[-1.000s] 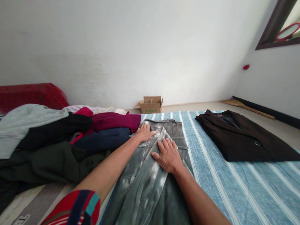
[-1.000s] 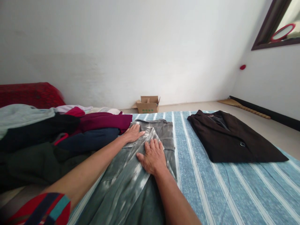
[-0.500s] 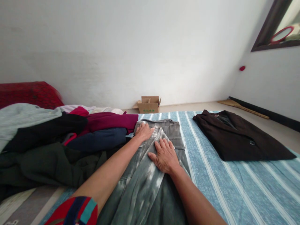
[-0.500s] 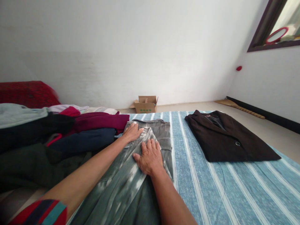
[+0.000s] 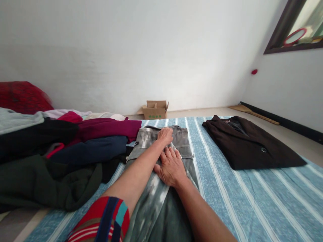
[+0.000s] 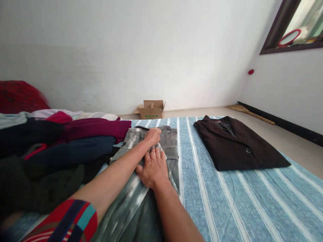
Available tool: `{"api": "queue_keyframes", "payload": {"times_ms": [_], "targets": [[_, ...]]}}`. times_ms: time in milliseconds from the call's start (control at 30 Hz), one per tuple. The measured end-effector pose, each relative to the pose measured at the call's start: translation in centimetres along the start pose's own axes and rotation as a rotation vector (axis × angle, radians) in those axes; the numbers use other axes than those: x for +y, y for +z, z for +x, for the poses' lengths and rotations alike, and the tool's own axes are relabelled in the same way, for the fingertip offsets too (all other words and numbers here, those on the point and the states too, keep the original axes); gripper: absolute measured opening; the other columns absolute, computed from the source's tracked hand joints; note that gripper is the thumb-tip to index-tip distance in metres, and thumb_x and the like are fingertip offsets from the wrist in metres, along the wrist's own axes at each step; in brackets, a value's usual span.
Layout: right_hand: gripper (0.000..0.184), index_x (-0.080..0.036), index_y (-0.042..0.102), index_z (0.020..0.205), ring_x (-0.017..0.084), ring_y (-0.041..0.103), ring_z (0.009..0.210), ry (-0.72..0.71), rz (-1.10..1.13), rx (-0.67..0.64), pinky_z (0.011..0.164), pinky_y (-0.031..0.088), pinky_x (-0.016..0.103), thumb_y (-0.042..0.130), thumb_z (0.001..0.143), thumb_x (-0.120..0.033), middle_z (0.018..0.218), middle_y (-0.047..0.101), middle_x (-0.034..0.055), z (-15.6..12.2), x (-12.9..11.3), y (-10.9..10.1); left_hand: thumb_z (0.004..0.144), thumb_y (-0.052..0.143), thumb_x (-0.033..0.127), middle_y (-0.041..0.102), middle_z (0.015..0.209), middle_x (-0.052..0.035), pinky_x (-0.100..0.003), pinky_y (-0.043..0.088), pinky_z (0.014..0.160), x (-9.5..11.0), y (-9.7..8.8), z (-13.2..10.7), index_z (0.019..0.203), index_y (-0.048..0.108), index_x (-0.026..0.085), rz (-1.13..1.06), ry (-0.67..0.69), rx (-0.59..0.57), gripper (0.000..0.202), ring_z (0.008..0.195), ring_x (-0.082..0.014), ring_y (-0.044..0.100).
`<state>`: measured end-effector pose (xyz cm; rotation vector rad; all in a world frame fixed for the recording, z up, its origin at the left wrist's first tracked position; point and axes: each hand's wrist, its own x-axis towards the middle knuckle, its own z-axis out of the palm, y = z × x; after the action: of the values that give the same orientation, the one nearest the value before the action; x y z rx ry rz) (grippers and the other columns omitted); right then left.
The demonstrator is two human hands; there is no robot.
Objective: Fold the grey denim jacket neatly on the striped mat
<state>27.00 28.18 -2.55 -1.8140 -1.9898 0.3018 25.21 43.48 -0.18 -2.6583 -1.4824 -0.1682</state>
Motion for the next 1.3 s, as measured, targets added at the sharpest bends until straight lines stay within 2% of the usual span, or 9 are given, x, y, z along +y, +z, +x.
{"api": "queue_keyframes", "payload": {"times_ms": [233,367,500,600,700,800,967,1167,1300], "targets": [[0.069,-0.011,0.031,0.144,0.033,0.02,0.138,-0.002,0.013,0.02,0.11,0.012,0.049,0.033,0.09,-0.054,0.148,0.029,0.0191,0.0,0.1,0.0,0.08,0.048,0.006,0.062,0.1,-0.0105,-0.028,0.043,0.078,0.1,-0.1,-0.9,0.097,0.063,0.013,0.042,0.035,0.077,0.024,0.096,-0.021,0.055],[0.066,-0.013,0.029,0.145,0.032,0.02,0.138,-0.019,0.018,0.062,0.11,0.014,0.049,0.033,0.091,-0.052,0.148,0.031,0.0156,0.0,0.1,0.1,0.079,0.048,0.006,0.06,0.101,-0.0138,-0.037,0.044,0.083,1.2,-0.4,-0.6,0.092,0.064,0.011,0.063,0.087,0.081,0.021,0.102,-0.0266,0.052],[0.064,-0.015,0.031,0.144,0.03,0.024,0.135,-0.041,0.02,0.106,0.109,0.015,0.049,0.032,0.091,-0.051,0.146,0.035,0.0129,-0.1,0.1,0.0,0.082,0.043,0.006,0.056,0.118,-0.0098,-0.035,0.039,0.095,2.6,-0.2,0.1,0.104,0.061,0.017,0.04,0.271,0.063,0.03,0.116,-0.0225,0.045],[0.06,-0.015,0.038,0.14,0.031,0.031,0.13,-0.042,-0.003,0.12,0.108,0.017,0.048,0.033,0.091,-0.048,0.142,0.041,0.0132,-0.2,0.1,-0.1,0.091,0.036,0.017,0.044,0.139,-0.0068,-0.032,0.032,0.104,2.9,0.7,0.6,0.123,0.05,0.02,-0.009,0.393,-0.06,0.035,0.129,-0.018,0.035],[0.056,-0.016,0.043,0.137,0.03,0.035,0.125,-0.047,-0.027,0.12,0.107,0.019,0.047,0.033,0.091,-0.046,0.139,0.044,0.0129,-0.2,0.0,-0.3,0.095,0.032,0.033,0.038,0.144,-0.0103,-0.044,0.028,0.106,2.6,1.7,0.9,0.13,0.044,0.019,-0.013,0.353,-0.169,0.039,0.133,-0.0228,0.031],[0.055,-0.016,0.043,0.137,0.03,0.035,0.124,-0.044,-0.045,0.1,0.105,0.02,0.047,0.033,0.091,-0.045,0.138,0.044,0.0128,-0.3,0.0,-0.5,0.095,0.031,0.039,0.039,0.144,-0.0094,-0.052,0.024,0.106,2.5,2.2,1.1,0.129,0.043,0.023,-0.009,0.326,-0.203,0.04,0.133,-0.0247,0.031],[0.056,-0.017,0.041,0.138,0.031,0.034,0.124,-0.038,-0.05,0.074,0.105,0.02,0.047,0.034,0.091,-0.045,0.139,0.043,0.013,-0.4,0.1,-0.6,0.094,0.032,0.042,0.04,0.142,-0.0075,-0.051,0.022,0.106,2.7,2.2,1.1,0.126,0.044,0.026,-0.013,0.314,-0.194,0.038,0.131,-0.0228,0.031],[0.055,-0.018,0.038,0.141,0.031,0.03,0.127,-0.053,-0.054,0.065,0.106,0.017,0.048,0.032,0.092,-0.043,0.142,0.04,0.0117,-0.4,0.2,-0.7,0.093,0.032,0.047,0.041,0.137,-0.0138,-0.053,0.026,0.101,2.5,2.4,1.2,0.127,0.044,0.02,-0.034,0.256,-0.161,0.045,0.128,-0.0278,0.033],[0.054,-0.018,0.036,0.142,0.03,0.028,0.129,-0.054,-0.086,0.039,0.106,0.016,0.048,0.032,0.092,-0.039,0.144,0.037,0.0119,-0.5,0.3,-0.7,0.092,0.036,0.047,0.042,0.137,-0.014,-0.055,0.027,0.1,2.7,2.3,1.2,0.125,0.047,0.02,-0.051,0.229,-0.15,0.044,0.125,-0.0298,0.036]]}}
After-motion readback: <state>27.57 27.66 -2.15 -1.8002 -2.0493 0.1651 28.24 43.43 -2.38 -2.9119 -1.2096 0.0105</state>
